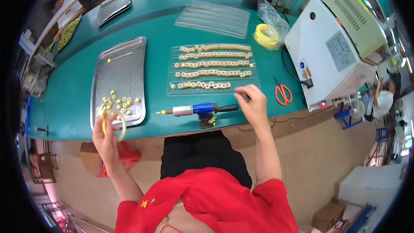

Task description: The person wraps yellow tape around a transformer by hand, cuts the tape using shears, and places the transformer into a plastic tray, repeating the process for a second transformer.

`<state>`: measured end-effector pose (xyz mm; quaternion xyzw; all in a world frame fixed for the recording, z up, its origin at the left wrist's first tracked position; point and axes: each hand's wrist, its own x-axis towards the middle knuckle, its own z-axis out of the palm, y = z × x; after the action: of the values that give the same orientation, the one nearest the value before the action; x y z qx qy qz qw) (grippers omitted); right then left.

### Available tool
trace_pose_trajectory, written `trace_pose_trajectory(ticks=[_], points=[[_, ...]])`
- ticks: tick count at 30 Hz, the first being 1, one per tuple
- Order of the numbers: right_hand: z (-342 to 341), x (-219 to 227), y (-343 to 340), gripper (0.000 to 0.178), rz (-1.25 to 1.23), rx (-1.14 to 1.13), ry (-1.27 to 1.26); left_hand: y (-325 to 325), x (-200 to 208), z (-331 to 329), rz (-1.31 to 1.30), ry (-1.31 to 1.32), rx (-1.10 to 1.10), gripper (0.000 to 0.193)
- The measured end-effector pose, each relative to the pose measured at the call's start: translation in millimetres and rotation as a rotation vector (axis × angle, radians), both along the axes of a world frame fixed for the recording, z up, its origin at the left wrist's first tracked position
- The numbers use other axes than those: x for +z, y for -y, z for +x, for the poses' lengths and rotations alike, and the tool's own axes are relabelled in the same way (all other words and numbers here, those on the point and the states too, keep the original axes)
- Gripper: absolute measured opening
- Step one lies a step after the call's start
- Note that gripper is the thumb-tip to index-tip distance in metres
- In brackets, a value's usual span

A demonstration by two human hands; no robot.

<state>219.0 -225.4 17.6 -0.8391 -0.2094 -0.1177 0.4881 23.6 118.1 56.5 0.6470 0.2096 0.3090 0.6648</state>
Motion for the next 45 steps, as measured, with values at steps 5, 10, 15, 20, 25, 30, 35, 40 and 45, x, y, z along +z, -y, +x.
trace_pose_trajectory(ticks=[5,10,15,20,25,30,35,40,45], points=[[42.0,-9.7,-2.8,0.022,-0.155,0.076,-0.025,51.2,-36.2,-7.6,-0.246,-0.022,-0.218,0.027],[54.9,-12.4,-3.2,0.023,-0.3,0.161,-0.209,85.8,-44.0,-17.7,-0.458,-0.101,-0.263,0.028],[44.8,-11.4,6.5,0.021,-0.194,0.079,-0.141,90.1,-49.1,-17.0,-0.492,-0.145,-0.344,0.028],[8.1,17.3,13.5,0.023,0.356,0.082,-0.35,90.3,-42.6,-18.0,-0.461,-0.091,-0.325,0.031],[-50.6,54.9,-11.1,0.03,0.622,0.481,-0.741,94.2,-33.5,-24.5,-0.32,-0.007,-0.34,0.037],[-84.7,46.1,-48.3,0.048,0.697,0.806,-0.966,108.5,-19.7,-18.3,-0.175,0.106,-0.504,0.055],[-108.5,47.0,-72.9,0.053,0.635,0.817,-1.076,114.5,-13.1,-16.3,-0.163,0.144,-0.589,0.058],[-108.8,43.1,-77.5,0.046,0.503,0.826,-1.001,109.1,-24.7,-18.9,-0.103,0.137,-0.571,0.052],[-108.4,34.0,-73.4,0.031,0.519,0.76,-0.891,106.2,-34.6,-15.0,-0.195,0.234,-0.517,0.047]])
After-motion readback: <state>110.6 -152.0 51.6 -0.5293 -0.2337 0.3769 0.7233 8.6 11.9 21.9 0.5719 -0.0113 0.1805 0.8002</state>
